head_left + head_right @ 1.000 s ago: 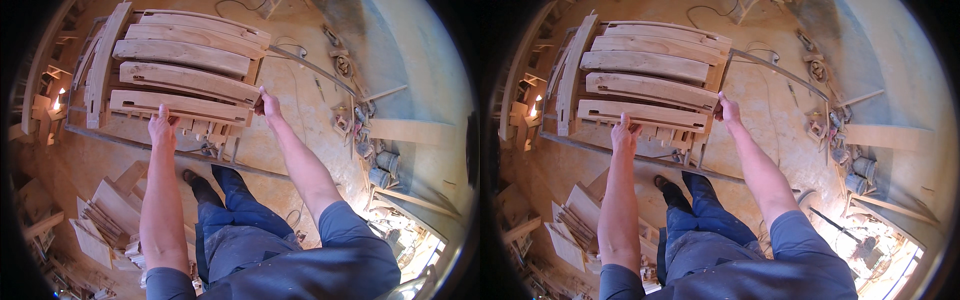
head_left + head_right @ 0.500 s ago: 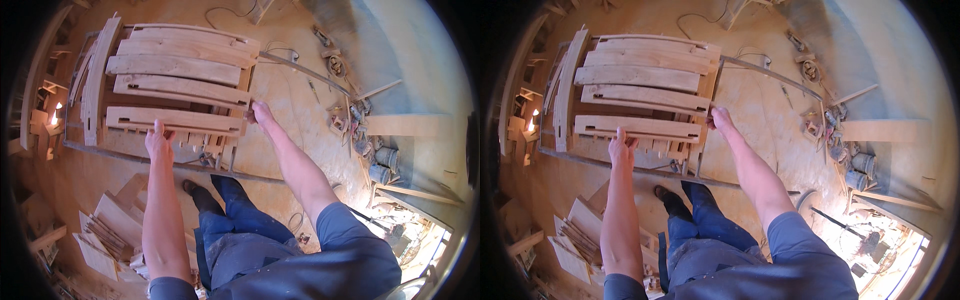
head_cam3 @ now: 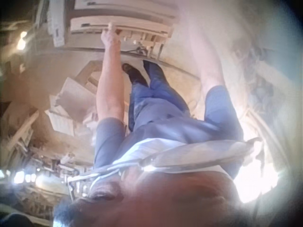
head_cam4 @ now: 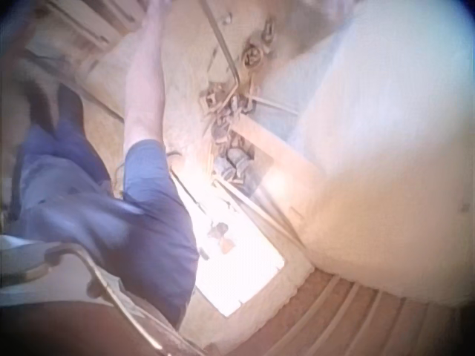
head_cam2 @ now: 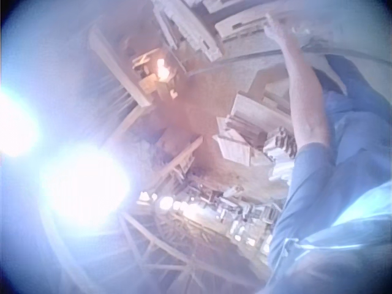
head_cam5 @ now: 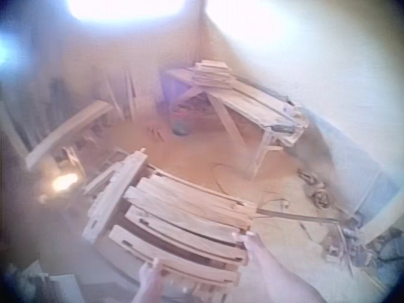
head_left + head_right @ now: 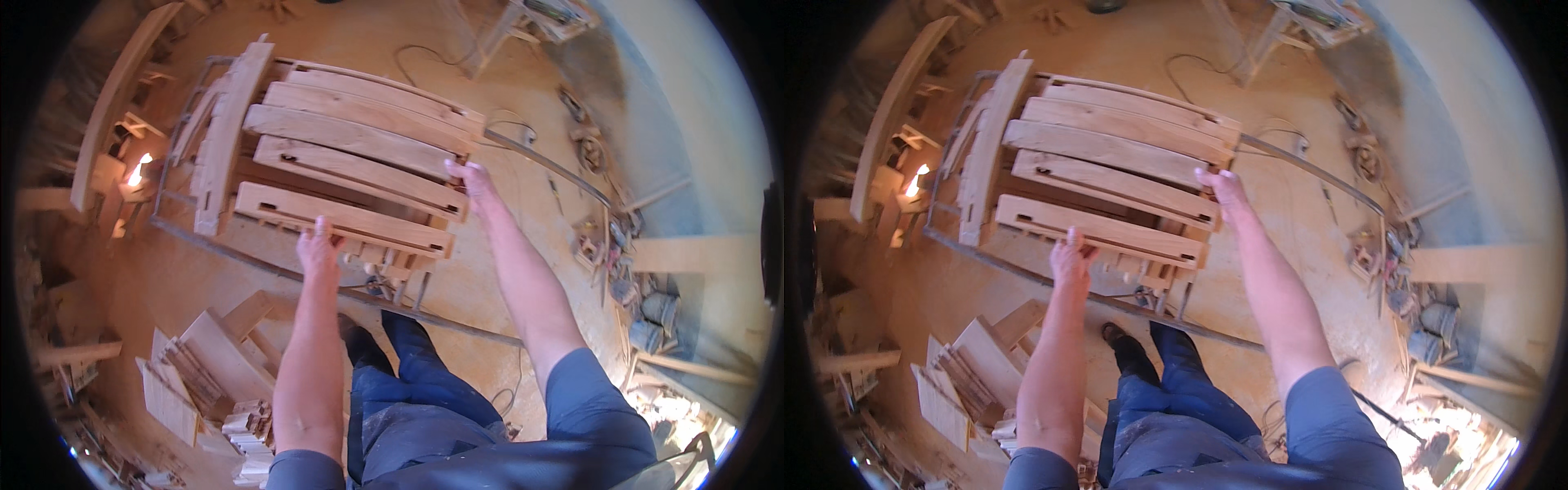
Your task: The person selects wooden pieces, uses a bow saw to trim a joint, and uses a hammer to drive the pieces together to assemble a wooden stool.
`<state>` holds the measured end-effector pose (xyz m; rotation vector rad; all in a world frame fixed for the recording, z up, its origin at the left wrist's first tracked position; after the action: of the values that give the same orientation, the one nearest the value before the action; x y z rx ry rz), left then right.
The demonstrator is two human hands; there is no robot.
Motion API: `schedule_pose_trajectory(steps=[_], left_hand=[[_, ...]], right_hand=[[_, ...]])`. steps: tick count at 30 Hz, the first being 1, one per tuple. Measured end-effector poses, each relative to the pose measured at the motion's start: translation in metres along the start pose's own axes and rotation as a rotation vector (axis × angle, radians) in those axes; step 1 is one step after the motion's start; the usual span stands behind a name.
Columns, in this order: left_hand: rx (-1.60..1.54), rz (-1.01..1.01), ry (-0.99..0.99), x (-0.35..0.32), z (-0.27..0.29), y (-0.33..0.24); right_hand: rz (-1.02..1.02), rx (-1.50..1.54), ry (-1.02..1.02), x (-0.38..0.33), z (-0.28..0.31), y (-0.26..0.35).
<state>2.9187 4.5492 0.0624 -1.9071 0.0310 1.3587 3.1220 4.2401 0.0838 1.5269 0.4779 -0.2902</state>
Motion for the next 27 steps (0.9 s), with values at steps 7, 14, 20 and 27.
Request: schedule_pose_trajectory(steps=[7, 14, 20, 27], left_hand=[[0.009, -0.016, -0.004, -0.004, -0.008, -0.002], [-0.001, -0.019, -0.026, -0.01, -0.004, -0.004], [-0.011, -0.017, -0.048, 0.004, -0.005, 0.003], [-0.044, -0.034, 0.008, 0.001, -0.003, 0.0]], right_hand=[[0.038, -0.151, -0.199, -0.01, 0.007, 0.02], [-0.009, -0.001, -0.15, -0.047, -0.016, 0.091], [-0.413, 0.148, -0.183, -0.039, 0.005, 0.061], [-0.346, -0.099, -0.003, -0.038, 0.002, 0.048]])
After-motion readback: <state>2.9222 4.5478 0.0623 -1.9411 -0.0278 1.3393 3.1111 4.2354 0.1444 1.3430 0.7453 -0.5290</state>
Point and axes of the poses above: each hand's wrist, its own x-axis towards the middle knuckle, its own z-axis out of the back of the hand, y = z × x, the point moved 7 cm from there along x, towards the middle knuckle, and after that the axes turned 8 degrees about z, right-handed, at the moved point
